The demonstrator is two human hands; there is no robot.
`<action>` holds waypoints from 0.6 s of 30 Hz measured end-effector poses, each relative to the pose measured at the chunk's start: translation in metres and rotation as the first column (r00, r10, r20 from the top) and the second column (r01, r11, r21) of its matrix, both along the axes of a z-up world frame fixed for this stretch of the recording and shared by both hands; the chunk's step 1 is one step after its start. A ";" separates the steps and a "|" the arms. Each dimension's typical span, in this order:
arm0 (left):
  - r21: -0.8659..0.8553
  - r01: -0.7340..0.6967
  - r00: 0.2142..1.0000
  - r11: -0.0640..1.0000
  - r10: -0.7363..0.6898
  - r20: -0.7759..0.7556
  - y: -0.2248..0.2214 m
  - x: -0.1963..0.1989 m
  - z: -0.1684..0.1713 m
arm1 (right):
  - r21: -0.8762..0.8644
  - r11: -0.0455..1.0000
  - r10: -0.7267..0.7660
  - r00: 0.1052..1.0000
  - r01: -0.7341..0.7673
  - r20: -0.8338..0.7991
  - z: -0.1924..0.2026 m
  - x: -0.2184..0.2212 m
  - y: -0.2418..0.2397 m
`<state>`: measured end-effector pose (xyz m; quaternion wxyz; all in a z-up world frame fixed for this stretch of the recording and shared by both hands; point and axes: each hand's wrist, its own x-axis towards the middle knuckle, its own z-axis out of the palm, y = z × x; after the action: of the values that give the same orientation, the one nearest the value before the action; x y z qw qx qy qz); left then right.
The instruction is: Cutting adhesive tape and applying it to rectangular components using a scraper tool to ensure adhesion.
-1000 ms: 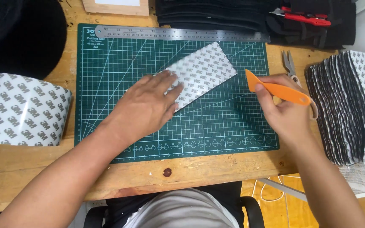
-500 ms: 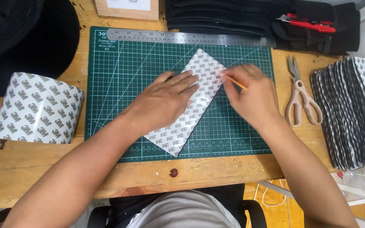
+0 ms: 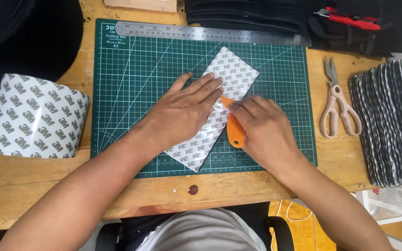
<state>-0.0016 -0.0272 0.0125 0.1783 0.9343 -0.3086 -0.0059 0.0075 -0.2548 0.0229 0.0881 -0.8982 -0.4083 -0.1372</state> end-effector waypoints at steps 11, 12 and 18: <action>0.009 -0.043 0.999 0.999 0.043 -0.001 -0.002 -0.005 -0.005 | -0.030 0.994 0.102 0.991 -0.105 -0.083 -0.008 -0.039 0.001; 0.012 -0.047 0.999 0.999 0.047 -0.005 -0.003 -0.005 -0.005 | -0.028 0.990 0.132 0.987 -0.135 -0.089 -0.011 -0.044 0.001; 0.060 0.023 0.999 0.998 -0.024 0.025 -0.001 0.006 -0.028 | -0.047 0.970 0.227 0.961 -0.236 -0.157 0.009 -0.067 0.013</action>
<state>0.0047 -0.0278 -0.0153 0.1464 0.9355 -0.3216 -0.0052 -0.0590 -0.2423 0.0315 0.1045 -0.8544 -0.5070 -0.0443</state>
